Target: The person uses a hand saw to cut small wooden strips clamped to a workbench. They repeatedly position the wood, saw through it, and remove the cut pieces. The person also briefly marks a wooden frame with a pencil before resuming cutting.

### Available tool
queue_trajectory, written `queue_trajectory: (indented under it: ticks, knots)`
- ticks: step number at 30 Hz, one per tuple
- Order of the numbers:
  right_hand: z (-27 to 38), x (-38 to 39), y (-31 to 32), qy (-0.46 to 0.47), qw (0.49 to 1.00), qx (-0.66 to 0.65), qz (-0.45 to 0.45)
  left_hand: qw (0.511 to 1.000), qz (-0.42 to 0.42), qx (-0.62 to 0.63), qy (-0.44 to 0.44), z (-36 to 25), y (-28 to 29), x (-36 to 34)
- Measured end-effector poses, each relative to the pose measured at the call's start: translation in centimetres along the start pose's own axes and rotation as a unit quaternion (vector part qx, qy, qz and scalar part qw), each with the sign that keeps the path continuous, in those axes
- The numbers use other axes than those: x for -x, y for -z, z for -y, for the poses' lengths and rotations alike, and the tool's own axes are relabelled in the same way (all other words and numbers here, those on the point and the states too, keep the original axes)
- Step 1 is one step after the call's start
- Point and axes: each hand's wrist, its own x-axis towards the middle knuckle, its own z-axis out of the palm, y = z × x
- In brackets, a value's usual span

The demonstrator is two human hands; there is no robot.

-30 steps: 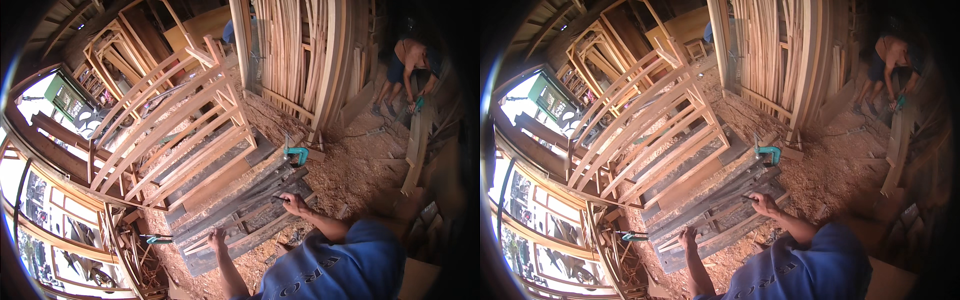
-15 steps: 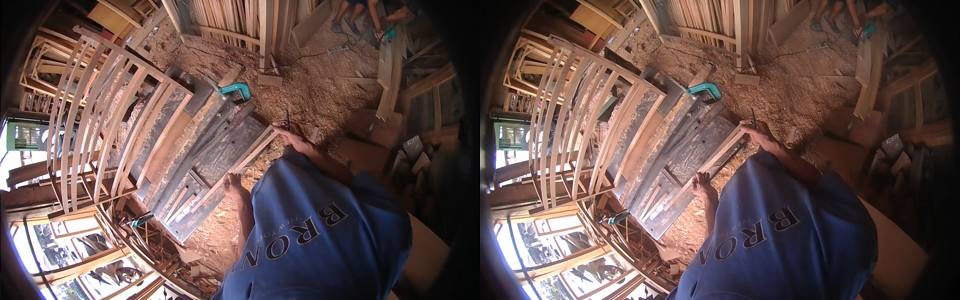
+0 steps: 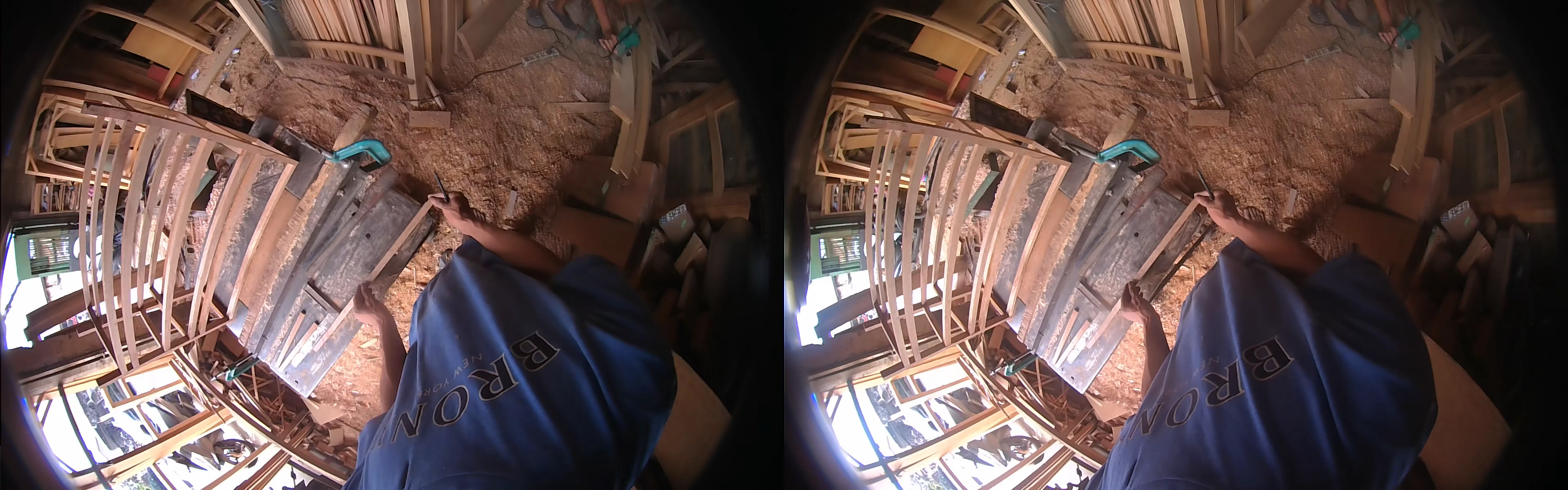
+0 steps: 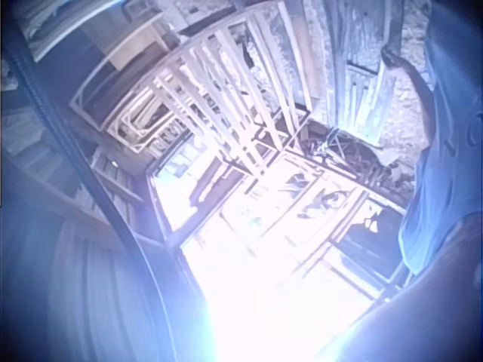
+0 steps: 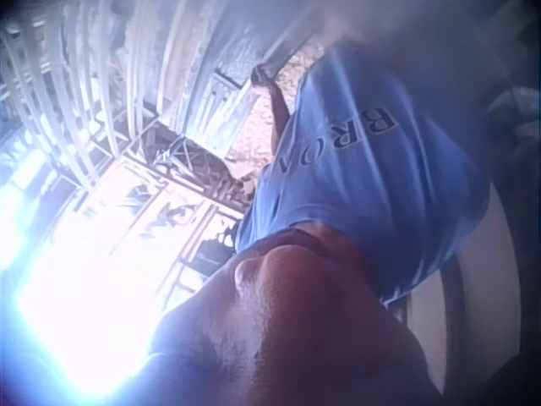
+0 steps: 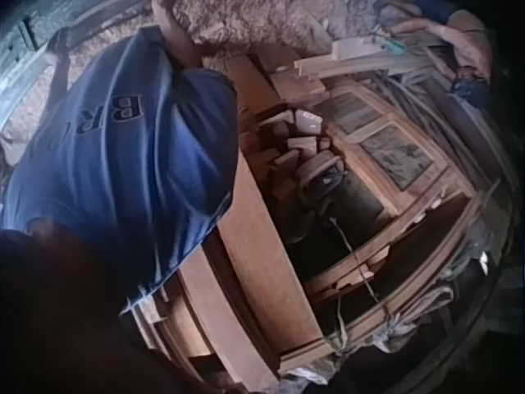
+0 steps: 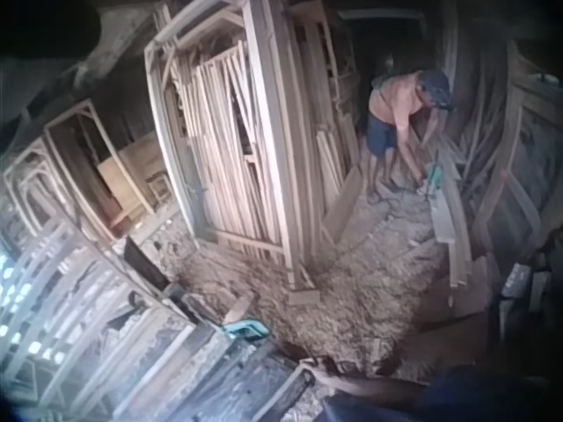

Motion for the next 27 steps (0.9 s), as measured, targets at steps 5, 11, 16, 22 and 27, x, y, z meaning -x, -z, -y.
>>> queue_trajectory:
  ticks: [5,11,16,22,27]
  knots:
    - [0.6,0.8,-0.6,-0.035,0.999,0.029,-0.018,0.993,0.042,-0.107,0.024,1.5,1.0,-1.1]
    - [0.7,1.0,-1.1,-0.021,1.000,0.012,-0.007,0.977,0.002,-0.207,-0.057,1.2,1.1,-1.4]
    - [1.0,0.7,-1.3,-0.003,1.000,0.030,-0.002,0.967,0.075,-0.226,-0.092,0.4,1.7,-2.0]
    - [3.6,1.6,-1.5,0.050,0.927,0.373,-0.010,0.971,0.080,-0.209,-0.086,-1.0,1.7,-1.3]
    - [5.0,2.2,-2.0,0.058,0.891,0.450,-0.023,0.921,0.066,-0.356,-0.145,-1.6,1.1,-0.6]
